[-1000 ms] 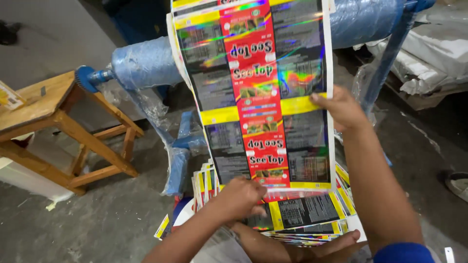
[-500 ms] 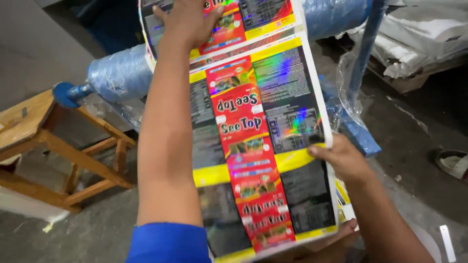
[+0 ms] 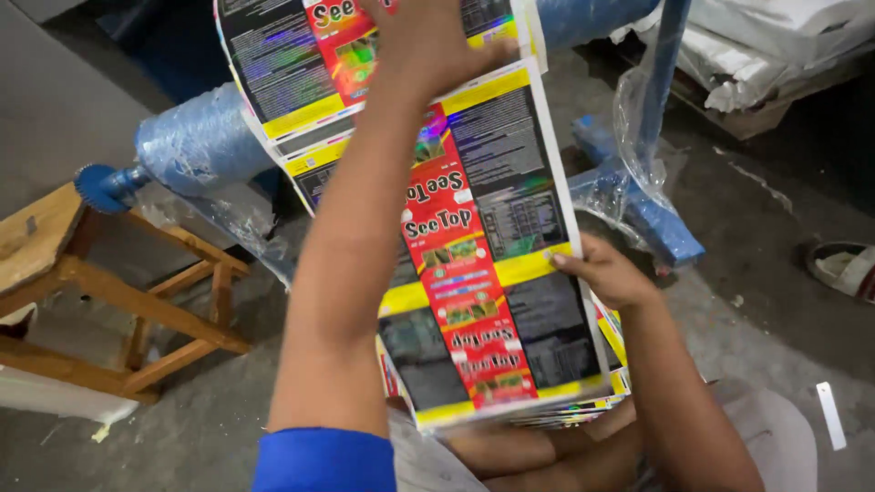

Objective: Taking printed holographic labels off a large roll and organizing them into stacks on the floor.

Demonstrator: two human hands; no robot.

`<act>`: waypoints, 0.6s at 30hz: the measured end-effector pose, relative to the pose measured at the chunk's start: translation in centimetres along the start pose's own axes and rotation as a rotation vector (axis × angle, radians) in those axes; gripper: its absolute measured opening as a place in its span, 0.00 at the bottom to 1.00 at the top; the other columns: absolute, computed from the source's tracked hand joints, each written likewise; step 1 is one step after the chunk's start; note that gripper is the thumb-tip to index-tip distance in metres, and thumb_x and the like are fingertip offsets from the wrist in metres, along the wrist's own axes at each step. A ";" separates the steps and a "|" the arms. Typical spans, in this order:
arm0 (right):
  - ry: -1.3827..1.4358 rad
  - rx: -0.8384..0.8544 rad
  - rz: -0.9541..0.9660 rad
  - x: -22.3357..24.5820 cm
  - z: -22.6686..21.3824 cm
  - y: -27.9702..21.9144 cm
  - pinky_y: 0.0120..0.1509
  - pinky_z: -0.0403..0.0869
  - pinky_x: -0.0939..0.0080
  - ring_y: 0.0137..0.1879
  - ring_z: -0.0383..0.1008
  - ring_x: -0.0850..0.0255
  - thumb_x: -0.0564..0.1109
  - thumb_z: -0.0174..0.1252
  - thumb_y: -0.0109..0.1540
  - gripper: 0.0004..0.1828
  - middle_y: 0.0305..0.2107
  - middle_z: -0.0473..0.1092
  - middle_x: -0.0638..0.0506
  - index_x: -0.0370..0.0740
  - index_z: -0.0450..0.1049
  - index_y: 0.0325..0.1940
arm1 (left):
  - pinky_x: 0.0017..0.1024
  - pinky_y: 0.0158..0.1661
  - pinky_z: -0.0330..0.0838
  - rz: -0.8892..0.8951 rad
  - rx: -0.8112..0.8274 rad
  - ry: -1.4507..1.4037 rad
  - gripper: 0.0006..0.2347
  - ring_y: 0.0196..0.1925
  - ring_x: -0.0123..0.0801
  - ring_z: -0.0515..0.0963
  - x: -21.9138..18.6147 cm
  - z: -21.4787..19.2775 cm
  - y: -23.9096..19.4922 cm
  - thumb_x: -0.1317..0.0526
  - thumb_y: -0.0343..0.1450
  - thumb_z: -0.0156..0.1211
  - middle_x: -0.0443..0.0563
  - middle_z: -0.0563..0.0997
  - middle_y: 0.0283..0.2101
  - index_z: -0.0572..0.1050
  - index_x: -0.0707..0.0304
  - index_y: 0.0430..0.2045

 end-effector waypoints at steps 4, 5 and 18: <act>-0.083 -0.084 -0.027 -4.4 -2.4 2.4 0.56 0.75 0.61 0.48 0.75 0.66 0.43 0.60 0.67 0.13 0.43 0.78 0.52 0.31 0.78 0.52 | 0.88 0.54 0.31 0.073 -0.167 0.051 0.42 0.68 0.62 0.63 -2.6 1.4 0.6 0.34 0.59 0.72 0.64 0.68 0.65 0.65 0.59 0.62; -0.077 -0.086 -0.028 -4.7 -2.1 3.0 0.56 0.75 0.61 0.48 0.75 0.66 0.43 0.60 0.67 0.13 0.43 0.78 0.52 0.31 0.78 0.52 | 0.88 0.54 0.31 0.078 -0.163 0.055 0.42 0.68 0.62 0.63 -2.7 1.4 0.4 0.34 0.59 0.72 0.64 0.68 0.65 0.65 0.59 0.62; 0.019 -0.331 -0.086 -15.8 -2.3 10.3 0.47 0.75 0.63 0.40 0.75 0.67 0.42 0.60 0.67 0.09 0.36 0.78 0.53 0.33 0.79 0.46 | 0.91 0.55 0.37 0.062 -0.168 0.168 0.44 0.74 0.55 0.55 -2.3 2.4 -0.1 0.36 0.62 0.74 0.54 0.60 0.71 0.60 0.56 0.68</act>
Point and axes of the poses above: each hand's wrist, its own y-axis towards the middle knuckle, its own z-axis out of the palm, x = y × z, the point moved 10 cm from there along y, towards the middle knuckle
